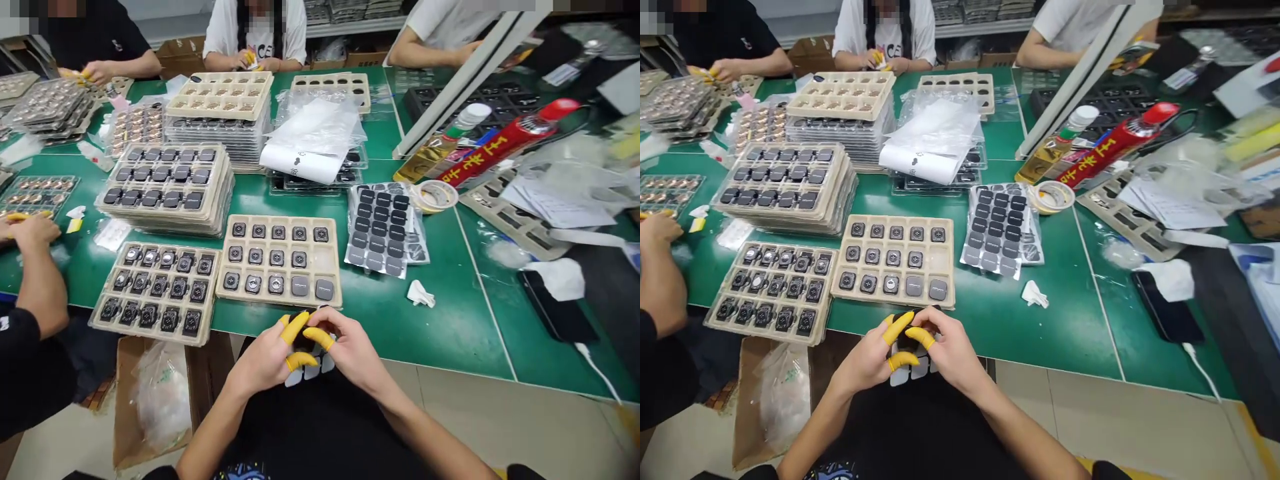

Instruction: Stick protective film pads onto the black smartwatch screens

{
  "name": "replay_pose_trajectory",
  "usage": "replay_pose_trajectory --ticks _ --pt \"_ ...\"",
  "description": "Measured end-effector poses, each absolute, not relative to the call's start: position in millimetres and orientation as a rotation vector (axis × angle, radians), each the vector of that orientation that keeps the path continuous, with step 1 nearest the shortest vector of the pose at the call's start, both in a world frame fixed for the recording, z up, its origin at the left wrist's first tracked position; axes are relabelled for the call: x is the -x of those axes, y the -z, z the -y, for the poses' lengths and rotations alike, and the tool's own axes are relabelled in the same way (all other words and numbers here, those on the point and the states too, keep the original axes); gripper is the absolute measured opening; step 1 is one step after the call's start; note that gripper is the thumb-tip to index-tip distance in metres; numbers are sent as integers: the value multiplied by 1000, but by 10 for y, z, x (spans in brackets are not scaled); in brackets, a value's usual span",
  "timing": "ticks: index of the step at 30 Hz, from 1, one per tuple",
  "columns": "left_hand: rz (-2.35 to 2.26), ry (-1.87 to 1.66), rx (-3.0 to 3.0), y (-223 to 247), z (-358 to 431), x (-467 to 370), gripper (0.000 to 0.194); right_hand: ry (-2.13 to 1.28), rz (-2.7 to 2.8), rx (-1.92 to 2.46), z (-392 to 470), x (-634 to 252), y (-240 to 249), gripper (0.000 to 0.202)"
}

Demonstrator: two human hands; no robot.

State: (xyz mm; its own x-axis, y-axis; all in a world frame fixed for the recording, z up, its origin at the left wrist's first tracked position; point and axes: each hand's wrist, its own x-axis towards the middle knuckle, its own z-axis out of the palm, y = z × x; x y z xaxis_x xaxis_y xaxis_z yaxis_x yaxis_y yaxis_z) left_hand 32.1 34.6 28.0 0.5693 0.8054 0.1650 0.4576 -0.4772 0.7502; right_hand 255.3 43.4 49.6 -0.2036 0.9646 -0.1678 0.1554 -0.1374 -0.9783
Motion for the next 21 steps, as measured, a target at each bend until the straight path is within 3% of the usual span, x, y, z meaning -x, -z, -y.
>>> replay_pose_trajectory --ticks 3,9,15,21 --pt "-988 -722 -2132 -211 -353 -314 76 -1402 1435 1308 -431 -2531 -510 30" --pt "-904 -981 -2241 -93 -449 -318 63 -1255 1566 1281 -402 -2535 -464 17" --pt "-941 -1060 -2198 -75 -571 -356 49 -1014 1719 1233 -341 -2644 -529 17" --pt "-1025 -983 -1924 85 -526 -306 55 -700 1558 1673 -886 -4069 -547 18"
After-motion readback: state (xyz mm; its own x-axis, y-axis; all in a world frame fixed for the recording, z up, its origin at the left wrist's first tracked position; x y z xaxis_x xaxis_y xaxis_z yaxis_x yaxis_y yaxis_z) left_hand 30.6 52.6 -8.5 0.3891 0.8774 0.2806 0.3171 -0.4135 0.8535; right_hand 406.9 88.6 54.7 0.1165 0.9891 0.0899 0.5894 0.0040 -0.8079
